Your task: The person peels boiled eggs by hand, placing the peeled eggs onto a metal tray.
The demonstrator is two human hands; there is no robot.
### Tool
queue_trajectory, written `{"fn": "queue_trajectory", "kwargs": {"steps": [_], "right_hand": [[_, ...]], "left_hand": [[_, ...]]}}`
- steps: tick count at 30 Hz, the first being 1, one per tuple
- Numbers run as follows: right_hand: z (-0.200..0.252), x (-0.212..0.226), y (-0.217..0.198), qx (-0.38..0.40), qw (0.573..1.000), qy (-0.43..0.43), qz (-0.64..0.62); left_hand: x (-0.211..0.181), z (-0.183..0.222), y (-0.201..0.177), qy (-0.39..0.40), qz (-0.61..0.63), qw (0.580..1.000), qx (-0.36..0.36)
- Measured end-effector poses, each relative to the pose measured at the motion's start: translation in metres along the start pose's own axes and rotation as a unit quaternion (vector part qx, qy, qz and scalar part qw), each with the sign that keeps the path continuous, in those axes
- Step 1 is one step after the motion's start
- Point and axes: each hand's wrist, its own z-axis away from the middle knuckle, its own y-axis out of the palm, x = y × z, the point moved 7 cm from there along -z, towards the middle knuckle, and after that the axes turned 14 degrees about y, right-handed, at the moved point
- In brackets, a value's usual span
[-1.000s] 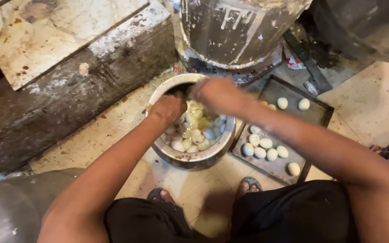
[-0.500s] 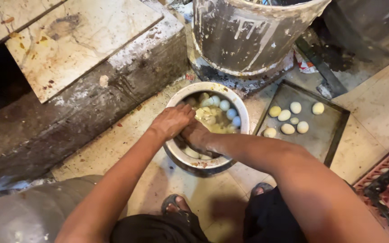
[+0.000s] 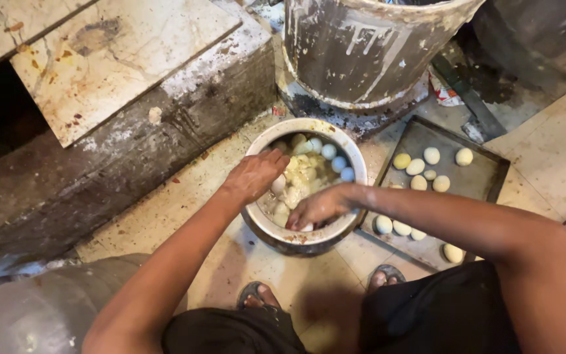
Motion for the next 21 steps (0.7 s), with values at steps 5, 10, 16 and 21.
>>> {"fn": "queue_trajectory", "kwargs": {"steps": [5,10,16,21], "right_hand": [[-0.006,-0.01,-0.007,-0.008,0.999,-0.029,0.027],[0.003,-0.004,-0.019,-0.081,0.996,-0.027,-0.023],[0.051,0.016,-0.023,-0.125,0.986,-0.025,-0.107],[0.098,0.024,-0.076,-0.258,0.905,-0.239,-0.238]], "left_hand": [[-0.002,-0.006,0.008,0.0,-0.012,0.999,0.039],[-0.003,-0.004,0.011,-0.005,-0.005,1.0,0.008],[0.007,-0.005,0.015,-0.098,0.091,0.989,-0.057],[0.011,-0.01,0.049,-0.28,0.579,0.747,-0.17]]}}
